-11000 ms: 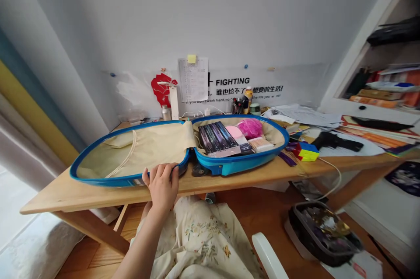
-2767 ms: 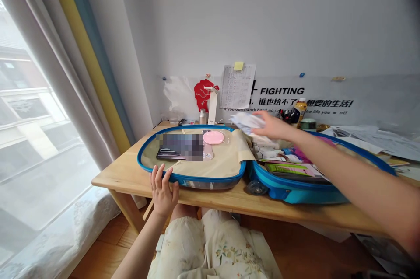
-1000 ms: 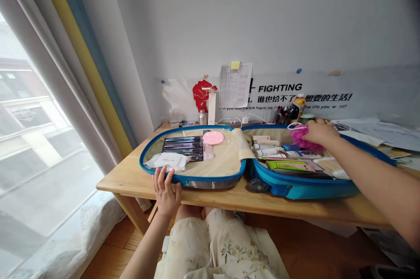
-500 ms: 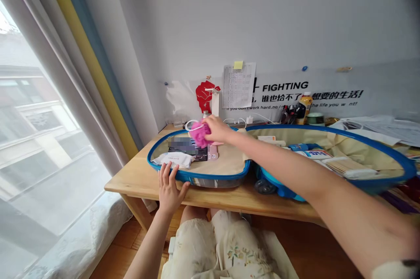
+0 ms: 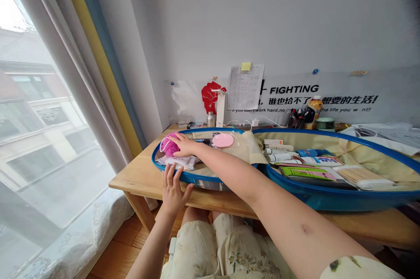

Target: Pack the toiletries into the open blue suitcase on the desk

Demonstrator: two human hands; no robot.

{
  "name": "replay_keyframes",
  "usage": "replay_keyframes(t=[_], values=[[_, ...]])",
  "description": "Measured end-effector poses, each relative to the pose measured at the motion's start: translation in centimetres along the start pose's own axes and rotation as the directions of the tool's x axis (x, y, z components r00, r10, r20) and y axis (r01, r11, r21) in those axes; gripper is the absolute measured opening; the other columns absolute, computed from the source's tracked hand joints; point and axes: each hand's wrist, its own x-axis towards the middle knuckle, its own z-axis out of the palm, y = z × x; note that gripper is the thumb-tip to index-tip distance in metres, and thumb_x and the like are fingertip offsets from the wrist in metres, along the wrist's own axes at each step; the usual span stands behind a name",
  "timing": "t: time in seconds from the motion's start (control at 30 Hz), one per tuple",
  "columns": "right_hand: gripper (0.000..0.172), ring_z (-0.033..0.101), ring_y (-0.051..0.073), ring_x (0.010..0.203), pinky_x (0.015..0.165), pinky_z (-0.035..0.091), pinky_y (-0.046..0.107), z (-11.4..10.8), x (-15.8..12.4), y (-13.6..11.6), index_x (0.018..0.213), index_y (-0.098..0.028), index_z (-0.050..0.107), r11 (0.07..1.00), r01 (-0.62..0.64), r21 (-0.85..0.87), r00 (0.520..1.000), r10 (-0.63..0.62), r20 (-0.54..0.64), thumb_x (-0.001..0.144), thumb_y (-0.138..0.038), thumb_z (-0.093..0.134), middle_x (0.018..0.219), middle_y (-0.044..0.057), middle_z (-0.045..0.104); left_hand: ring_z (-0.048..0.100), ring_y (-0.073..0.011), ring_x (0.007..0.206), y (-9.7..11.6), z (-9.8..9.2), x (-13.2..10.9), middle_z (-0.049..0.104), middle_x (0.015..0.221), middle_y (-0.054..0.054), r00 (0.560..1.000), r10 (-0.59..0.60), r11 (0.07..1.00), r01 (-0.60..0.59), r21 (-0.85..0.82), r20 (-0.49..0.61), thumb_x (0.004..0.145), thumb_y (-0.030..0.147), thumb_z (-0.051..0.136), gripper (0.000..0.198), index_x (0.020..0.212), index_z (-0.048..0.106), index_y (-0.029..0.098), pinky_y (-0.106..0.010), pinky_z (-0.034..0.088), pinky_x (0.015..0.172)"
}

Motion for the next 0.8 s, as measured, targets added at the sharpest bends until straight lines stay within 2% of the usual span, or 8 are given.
replay_keyframes(t=[0.1, 0.2, 0.3, 0.4, 0.5, 0.6, 0.7, 0.8], values=[[0.096, 0.02, 0.032, 0.152, 0.123, 0.024, 0.047, -2.0, -1.6, 0.9, 0.157, -0.027, 0.024, 1.0, -0.015, 0.009, 1.0, 0.015, -0.012, 0.075, -0.044, 0.071, 0.165, 0.008, 0.022, 0.026, -0.0361, 0.148, 0.1, -0.1, 0.0, 0.042, 0.148, -0.019, 1.0, 0.003, 1.0, -0.003, -0.001, 0.002, 0.094, 0.044, 0.055, 0.057, 0.144, 0.04, 0.02, -0.058, 0.029, 0.116], [0.09, 0.021, 0.029, 0.152, 0.124, 0.021, 0.04, -5.0, -5.1, 3.0, 0.156, -0.025, 0.027, 0.999, -0.036, 0.004, 0.999, 0.036, -0.032, 0.079, -0.047, 0.067, 0.165, 0.005, 0.022, 0.026, -0.0364, 0.148, 0.2, -0.2, 0.1, 0.042, 0.148, -0.019, 1.0, -0.01, 1.0, 0.01, -0.014, -0.001, 0.094, 0.044, 0.055, 0.057, 0.144, 0.041, 0.02, -0.058, 0.027, 0.118], [0.07, 0.032, 0.025, 0.147, 0.122, 0.025, 0.035, -8.5, -10.7, 6.5, 0.147, -0.024, 0.046, 0.995, -0.1, -0.014, 0.994, 0.099, -0.039, 0.083, -0.047, 0.063, 0.161, 0.004, 0.034, 0.026, -0.0363, 0.149, 0.3, -0.3, 0.2, 0.042, 0.148, -0.019, 1.0, -0.002, 1.0, 0.002, -0.027, -0.009, 0.094, 0.044, 0.055, 0.058, 0.144, 0.04, 0.02, -0.058, 0.025, 0.119], [0.051, 0.05, 0.025, 0.133, 0.116, 0.036, 0.04, -12.2, -17.8, 10.9, 0.129, -0.024, 0.064, 0.967, -0.253, -0.037, 0.966, 0.25, -0.069, 0.084, -0.046, 0.06, 0.144, 0.009, 0.055, 0.025, -0.0358, 0.149, 0.3, -0.4, 0.3, 0.041, 0.149, -0.019, 1.0, 0.017, 0.999, -0.018, -0.037, -0.024, 0.093, 0.042, 0.056, 0.06, 0.146, 0.039, 0.021, -0.057, 0.024, 0.12], [0.045, 0.061, 0.026, 0.119, 0.104, 0.047, 0.043, -15.3, -25.2, 15.4, 0.122, -0.023, 0.067, 0.896, -0.442, -0.049, 0.891, 0.432, -0.139, 0.087, -0.048, 0.053, 0.129, 0.01, 0.065, 0.025, -0.0355, 0.149, 0.4, -0.4, 0.2, 0.04, 0.151, -0.018, 1.0, 0.02, 0.999, -0.021, -0.045, -0.024, 0.094, 0.042, 0.056, 0.061, 0.148, 0.037, 0.022, -0.057, 0.024, 0.12], [0.046, 0.064, 0.026, 0.112, 0.095, 0.051, 0.039, -17.3, -32.0, 19.2, 0.116, -0.02, 0.069, 0.789, -0.612, -0.049, 0.778, 0.59, -0.214, 0.089, -0.051, 0.049, 0.124, 0.013, 0.067, 0.024, -0.0362, 0.149, 0.9, -0.4, 0.5, 0.039, 0.151, -0.019, 1.0, -0.004, 1.0, 0.003, -0.021, -0.031, 0.095, 0.044, 0.052, 0.059, 0.148, 0.039, 0.021, -0.059, 0.017, 0.121], [0.04, 0.066, 0.023, 0.101, 0.088, 0.052, 0.036, -17.7, -37.3, 21.8, 0.107, -0.016, 0.07, 0.681, -0.73, -0.058, 0.675, 0.705, -0.217, 0.091, -0.049, 0.052, 0.112, 0.016, 0.07, 0.026, -0.0357, 0.148, 1.7, -0.2, 1.1, 0.043, 0.149, -0.018, 0.999, -0.014, 1.0, 0.014, -0.004, -0.038, 0.096, 0.044, 0.048, 0.054, 0.146, 0.043, 0.022, -0.058, 0.012, 0.121], [0.032, 0.065, 0.015, 0.088, 0.083, 0.054, 0.033, -17.0, -40.7, 23.4, 0.1, -0.018, 0.068, 0.58, -0.81, -0.087, 0.586, 0.792, -0.171, 0.091, -0.048, 0.059, 0.101, 0.009, 0.07, 0.031, -0.0344, 0.147, 2.3, 0.1, 1.5, 0.048, 0.146, -0.017, 0.999, 0.021, 1.0, -0.022, -0.017, -0.041, 0.096, 0.044, 0.049, 0.054, 0.145, 0.044, 0.023, -0.057, 0.012, 0.122]])
